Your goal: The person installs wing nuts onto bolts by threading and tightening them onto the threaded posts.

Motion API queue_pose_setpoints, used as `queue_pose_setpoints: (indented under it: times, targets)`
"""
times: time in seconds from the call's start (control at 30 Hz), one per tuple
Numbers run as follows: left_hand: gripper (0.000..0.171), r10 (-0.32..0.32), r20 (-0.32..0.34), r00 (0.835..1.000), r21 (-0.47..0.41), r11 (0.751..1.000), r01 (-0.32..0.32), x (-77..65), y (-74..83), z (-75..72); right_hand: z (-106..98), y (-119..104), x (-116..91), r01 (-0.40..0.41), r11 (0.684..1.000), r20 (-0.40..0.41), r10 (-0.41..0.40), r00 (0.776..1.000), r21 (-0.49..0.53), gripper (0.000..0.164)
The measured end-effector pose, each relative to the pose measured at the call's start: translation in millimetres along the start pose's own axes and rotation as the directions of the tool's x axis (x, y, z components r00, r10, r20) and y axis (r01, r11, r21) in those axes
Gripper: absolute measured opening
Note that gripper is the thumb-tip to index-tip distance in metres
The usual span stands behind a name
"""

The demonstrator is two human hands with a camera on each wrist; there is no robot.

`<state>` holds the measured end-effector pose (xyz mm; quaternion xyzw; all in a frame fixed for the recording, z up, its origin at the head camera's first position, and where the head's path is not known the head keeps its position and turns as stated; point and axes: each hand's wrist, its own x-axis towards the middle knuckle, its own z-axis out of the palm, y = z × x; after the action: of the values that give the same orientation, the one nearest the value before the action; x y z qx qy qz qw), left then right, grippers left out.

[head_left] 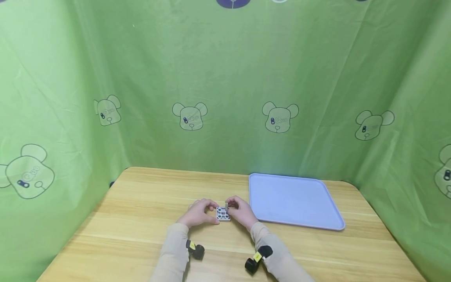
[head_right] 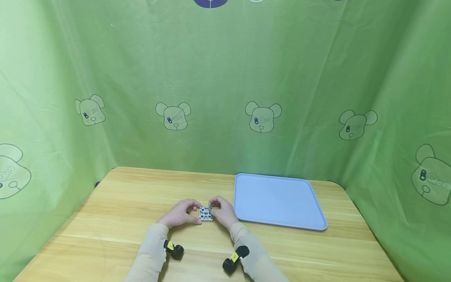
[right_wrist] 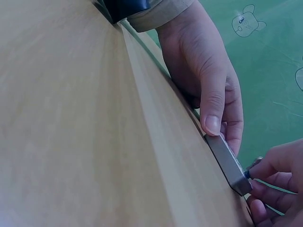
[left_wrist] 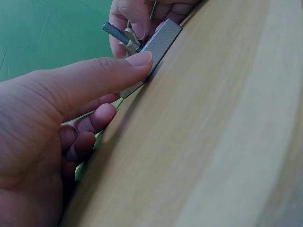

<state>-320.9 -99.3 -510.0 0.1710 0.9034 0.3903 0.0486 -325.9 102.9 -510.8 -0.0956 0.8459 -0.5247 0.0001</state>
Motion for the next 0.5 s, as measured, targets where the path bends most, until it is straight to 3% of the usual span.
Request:
queue_pose_setpoints:
  times: [0.5]
  targets:
    - [0.052, -0.009, -0.002, 1.000, 0.001, 1.000, 0.009, -1.1, 1.8, -0.9, -1.0, 0.2, 0.0, 0.022, 0.996, -0.010, -0.023, 1.000, -0.081, 0.015]
